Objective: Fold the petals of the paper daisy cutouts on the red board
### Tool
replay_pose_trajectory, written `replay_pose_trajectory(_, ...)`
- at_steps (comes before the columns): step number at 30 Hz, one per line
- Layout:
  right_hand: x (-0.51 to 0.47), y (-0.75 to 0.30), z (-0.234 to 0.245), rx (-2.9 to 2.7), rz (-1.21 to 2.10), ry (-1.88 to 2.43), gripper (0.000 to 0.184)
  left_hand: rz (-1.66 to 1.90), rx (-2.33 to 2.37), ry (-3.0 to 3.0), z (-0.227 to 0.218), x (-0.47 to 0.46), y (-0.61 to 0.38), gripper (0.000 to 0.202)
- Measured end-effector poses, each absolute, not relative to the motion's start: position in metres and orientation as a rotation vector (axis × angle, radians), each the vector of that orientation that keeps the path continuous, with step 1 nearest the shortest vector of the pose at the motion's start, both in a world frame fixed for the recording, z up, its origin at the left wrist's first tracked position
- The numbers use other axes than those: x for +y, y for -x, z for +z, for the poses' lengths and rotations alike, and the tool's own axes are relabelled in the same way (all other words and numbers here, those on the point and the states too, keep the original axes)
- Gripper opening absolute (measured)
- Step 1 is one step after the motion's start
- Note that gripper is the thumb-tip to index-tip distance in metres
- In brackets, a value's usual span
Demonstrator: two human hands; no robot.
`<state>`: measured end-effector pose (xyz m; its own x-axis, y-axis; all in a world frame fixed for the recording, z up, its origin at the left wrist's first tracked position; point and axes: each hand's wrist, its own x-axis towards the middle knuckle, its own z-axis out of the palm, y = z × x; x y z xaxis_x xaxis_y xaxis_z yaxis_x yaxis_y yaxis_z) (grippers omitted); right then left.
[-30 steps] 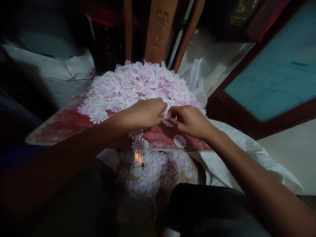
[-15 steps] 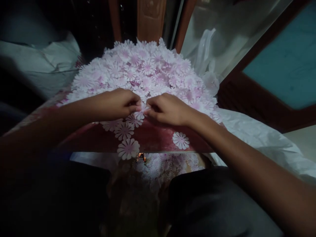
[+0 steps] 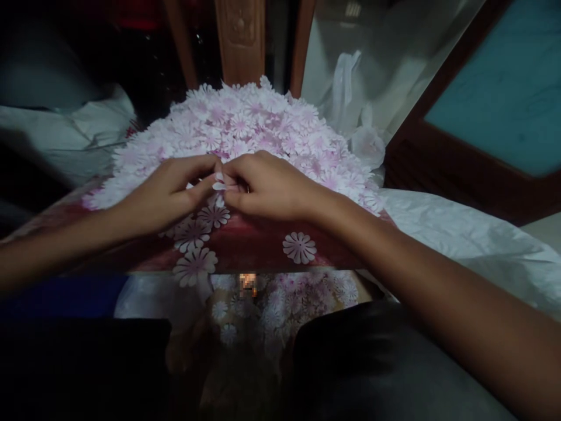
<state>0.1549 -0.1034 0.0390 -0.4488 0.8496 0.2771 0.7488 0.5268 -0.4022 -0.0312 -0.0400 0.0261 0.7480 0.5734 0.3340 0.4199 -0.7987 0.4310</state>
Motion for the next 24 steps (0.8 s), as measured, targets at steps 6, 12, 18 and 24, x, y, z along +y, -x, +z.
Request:
replay_pose_trajectory(6, -0.119, -0.165, 0.04, -2.322, 0.486, 1.361, 0.017, 0.847, 0.616, -2.176, -0.024, -0.062, 0.027, 0.032)
replay_pose_trajectory(12, -0.128, -0.17, 0.035, -2.33, 0.995, 1.354, 0.021, 0.728, 0.436, -2.167, -0.03, -0.071, 0.038, 0.033)
replay_pose_trajectory(18, -0.126, -0.166, 0.046, -2.109, 1.155, 1.422, 0.022, 0.83, 0.362, -2.564, 0.0, -0.05, 0.04, 0.028)
replay_pose_trajectory(24, -0.125, -0.162, 0.051, -2.17, 1.112, 1.414, 0.023, 0.853, 0.334, -2.774, 0.002, -0.045, 0.041, 0.031)
